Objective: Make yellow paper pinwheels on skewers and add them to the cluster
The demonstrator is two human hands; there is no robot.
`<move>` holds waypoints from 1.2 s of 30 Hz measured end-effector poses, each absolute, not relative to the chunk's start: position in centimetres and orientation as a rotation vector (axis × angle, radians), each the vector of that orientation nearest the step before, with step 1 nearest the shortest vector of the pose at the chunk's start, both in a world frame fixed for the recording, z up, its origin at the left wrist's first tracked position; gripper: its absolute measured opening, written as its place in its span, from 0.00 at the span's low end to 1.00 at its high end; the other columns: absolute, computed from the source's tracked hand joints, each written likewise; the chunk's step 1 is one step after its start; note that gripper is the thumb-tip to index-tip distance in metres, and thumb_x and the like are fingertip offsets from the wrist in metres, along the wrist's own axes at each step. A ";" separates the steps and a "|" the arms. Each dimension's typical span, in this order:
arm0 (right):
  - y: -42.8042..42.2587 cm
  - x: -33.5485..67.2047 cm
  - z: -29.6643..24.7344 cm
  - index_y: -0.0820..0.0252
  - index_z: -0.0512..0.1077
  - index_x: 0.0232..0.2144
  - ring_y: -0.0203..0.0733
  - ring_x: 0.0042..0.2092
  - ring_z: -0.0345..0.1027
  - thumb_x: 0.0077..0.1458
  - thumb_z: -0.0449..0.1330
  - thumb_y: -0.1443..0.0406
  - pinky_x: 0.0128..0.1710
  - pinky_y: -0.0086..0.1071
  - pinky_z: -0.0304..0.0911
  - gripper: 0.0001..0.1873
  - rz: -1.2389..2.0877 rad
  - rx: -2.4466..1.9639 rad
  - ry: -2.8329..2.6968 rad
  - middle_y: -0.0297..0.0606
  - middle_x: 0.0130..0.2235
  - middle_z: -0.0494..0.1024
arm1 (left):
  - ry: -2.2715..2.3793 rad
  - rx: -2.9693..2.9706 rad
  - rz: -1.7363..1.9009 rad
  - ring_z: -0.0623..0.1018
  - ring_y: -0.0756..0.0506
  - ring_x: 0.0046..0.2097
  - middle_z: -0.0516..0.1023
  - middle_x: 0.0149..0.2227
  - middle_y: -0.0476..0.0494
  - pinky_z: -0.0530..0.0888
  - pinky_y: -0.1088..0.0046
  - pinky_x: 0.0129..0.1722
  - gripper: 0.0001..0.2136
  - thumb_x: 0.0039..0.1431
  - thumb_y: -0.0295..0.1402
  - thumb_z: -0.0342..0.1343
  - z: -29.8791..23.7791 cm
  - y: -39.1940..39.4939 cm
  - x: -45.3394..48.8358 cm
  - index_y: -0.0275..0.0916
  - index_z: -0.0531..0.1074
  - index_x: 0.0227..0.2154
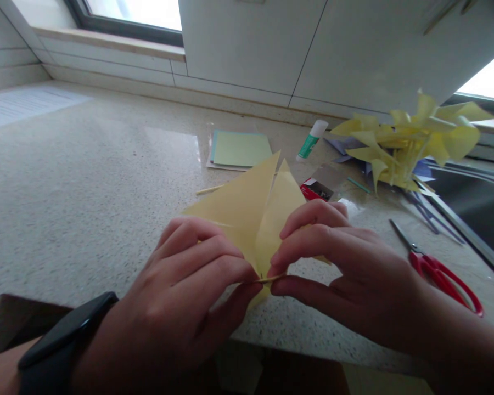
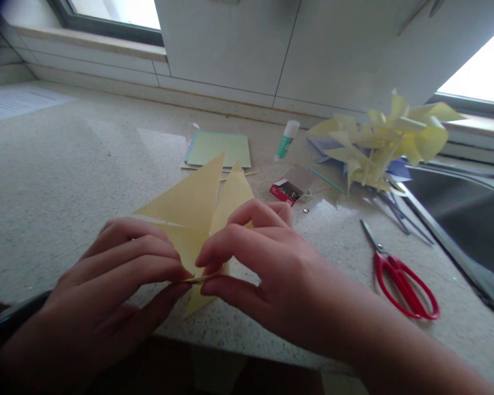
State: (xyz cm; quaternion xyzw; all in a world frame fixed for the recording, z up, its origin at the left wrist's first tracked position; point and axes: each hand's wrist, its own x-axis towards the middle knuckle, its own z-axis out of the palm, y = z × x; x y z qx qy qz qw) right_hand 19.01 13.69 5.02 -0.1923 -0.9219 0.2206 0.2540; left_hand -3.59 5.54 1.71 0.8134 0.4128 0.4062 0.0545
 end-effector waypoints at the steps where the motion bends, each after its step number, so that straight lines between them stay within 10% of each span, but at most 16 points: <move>1: 13.8 19.1 5.0 0.54 0.74 0.40 0.38 0.45 0.68 0.58 0.69 0.66 0.44 0.33 0.63 0.09 0.611 -0.519 -2.514 0.34 0.40 0.74 | 1.252 2.472 1.229 0.70 0.46 0.43 0.79 0.37 0.50 0.69 0.65 0.45 0.04 0.65 0.23 0.60 1.7 5.5 -3.6 0.38 0.74 0.37; 15: 15.3 19.2 4.4 0.55 0.72 0.39 0.42 0.43 0.69 0.58 0.68 0.63 0.45 0.39 0.65 0.09 0.488 -0.824 -2.150 0.35 0.40 0.76 | 1.262 2.488 1.139 0.69 0.45 0.43 0.77 0.38 0.49 0.66 0.65 0.46 0.04 0.67 0.23 0.58 1.3 5.6 -3.7 0.38 0.73 0.41; 26: 16.4 18.7 4.2 0.54 0.74 0.41 0.42 0.35 0.75 0.59 0.64 0.55 0.28 0.33 0.67 0.12 1.345 -1.244 -1.813 0.37 0.37 0.82 | 1.188 2.518 1.136 0.69 0.45 0.43 0.77 0.37 0.49 0.65 0.64 0.46 0.03 0.67 0.24 0.57 1.3 5.8 -3.7 0.37 0.73 0.40; 36: 16.7 19.0 3.6 0.54 0.71 0.36 0.40 0.32 0.71 0.53 0.66 0.62 0.27 0.33 0.64 0.09 1.266 -1.196 -1.852 0.36 0.36 0.78 | 1.135 2.521 1.107 0.69 0.46 0.42 0.77 0.37 0.49 0.65 0.64 0.47 0.04 0.66 0.22 0.58 1.3 5.6 -3.6 0.37 0.72 0.39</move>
